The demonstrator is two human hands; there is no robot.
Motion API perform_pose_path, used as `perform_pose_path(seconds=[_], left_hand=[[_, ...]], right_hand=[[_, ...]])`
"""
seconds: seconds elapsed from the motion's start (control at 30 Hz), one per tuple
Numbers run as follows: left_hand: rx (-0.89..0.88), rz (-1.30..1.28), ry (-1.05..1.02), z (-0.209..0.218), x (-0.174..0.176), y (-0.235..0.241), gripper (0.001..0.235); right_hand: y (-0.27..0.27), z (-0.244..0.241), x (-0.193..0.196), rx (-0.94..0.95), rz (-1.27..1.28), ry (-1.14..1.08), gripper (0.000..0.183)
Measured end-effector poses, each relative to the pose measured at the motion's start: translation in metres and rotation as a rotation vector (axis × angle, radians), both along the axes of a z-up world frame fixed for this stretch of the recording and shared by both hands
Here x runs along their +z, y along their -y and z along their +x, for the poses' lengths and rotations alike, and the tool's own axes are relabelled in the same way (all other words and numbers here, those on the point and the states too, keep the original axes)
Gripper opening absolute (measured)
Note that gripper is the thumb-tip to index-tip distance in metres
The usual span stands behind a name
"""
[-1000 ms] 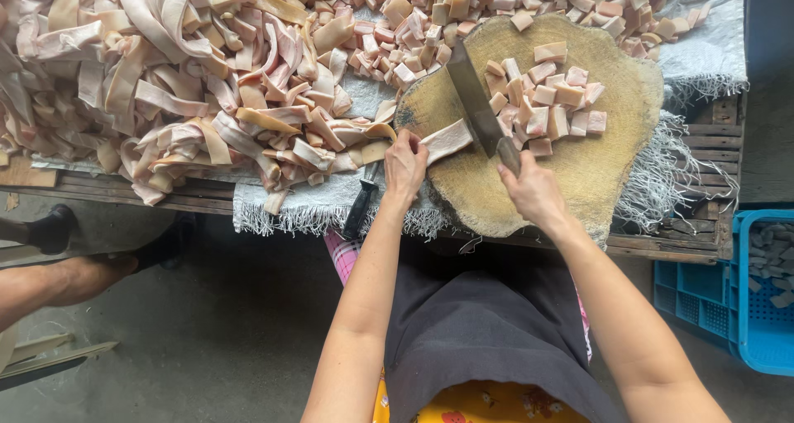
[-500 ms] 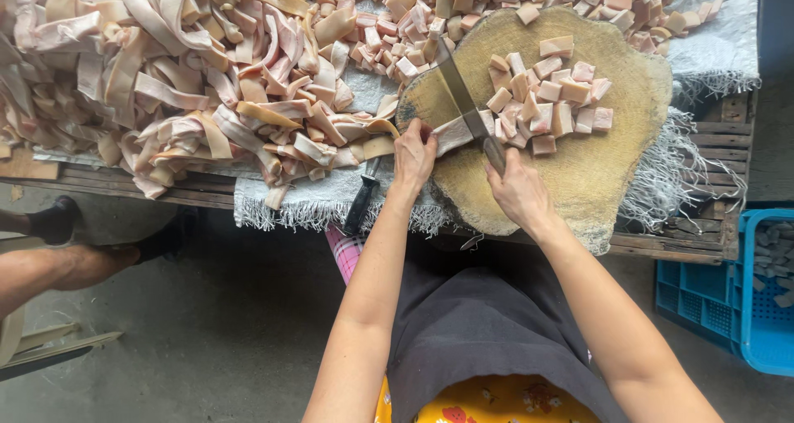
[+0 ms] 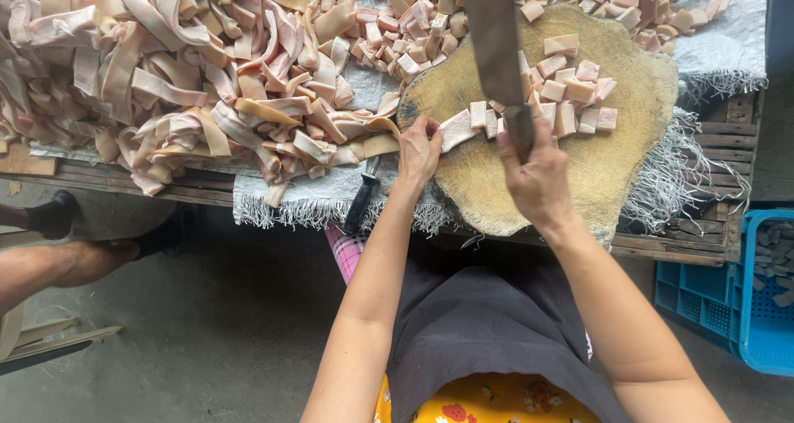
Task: The person uses a large cleaver to chop strips of pork skin into small cubes on a wooden cutting board. They repeatedly pick up strips from a pile, cut them into uniform pieces, and occasionally move the cut pieces aside.
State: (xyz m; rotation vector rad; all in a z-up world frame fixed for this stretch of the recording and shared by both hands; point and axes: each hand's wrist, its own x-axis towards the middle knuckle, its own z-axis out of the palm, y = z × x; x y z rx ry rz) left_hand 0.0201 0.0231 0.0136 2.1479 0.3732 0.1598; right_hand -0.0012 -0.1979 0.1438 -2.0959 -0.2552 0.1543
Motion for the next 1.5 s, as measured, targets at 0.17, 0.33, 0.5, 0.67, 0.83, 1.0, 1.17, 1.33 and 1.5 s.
perform_pose_path(seconds=[0.17,0.33,0.5,0.67,0.83,1.0,1.17,1.33,1.5], left_hand=[[-0.022,0.031,0.07,-0.004,-0.008,-0.002,0.014],[-0.039,-0.024,0.11,0.002,-0.01,0.002,0.018],[-0.017,-0.07,0.038,0.006,-0.011,0.008,0.027],[0.058,-0.235,-0.044,0.001,0.003,-0.001,0.029],[-0.006,0.056,0.132,0.003,-0.007,0.007,0.024],[0.044,0.142,0.213,-0.001,-0.006,0.036,0.02],[0.144,0.246,0.367,-0.011,-0.007,0.052,0.015],[0.263,0.067,0.294,-0.009,-0.02,0.051,0.028],[0.324,0.039,0.318,-0.013,-0.037,0.05,0.035]], right_hand=[[-0.01,-0.002,-0.048,0.113,-0.396,-0.283,0.037],[0.014,-0.001,-0.009,-0.046,-0.237,-0.492,0.04],[0.014,-0.011,0.035,-0.093,-0.046,-0.084,0.035],[-0.003,-0.01,-0.006,-0.007,-0.092,-0.002,0.038],[-0.01,-0.01,-0.067,0.119,-0.395,-0.222,0.04],[0.0,0.011,-0.041,0.052,-0.249,-0.427,0.036],[0.016,0.028,-0.019,0.019,0.22,-0.709,0.029],[0.028,0.056,-0.021,0.146,0.828,-0.856,0.026],[0.024,0.093,-0.039,0.433,1.434,-0.961,0.027]])
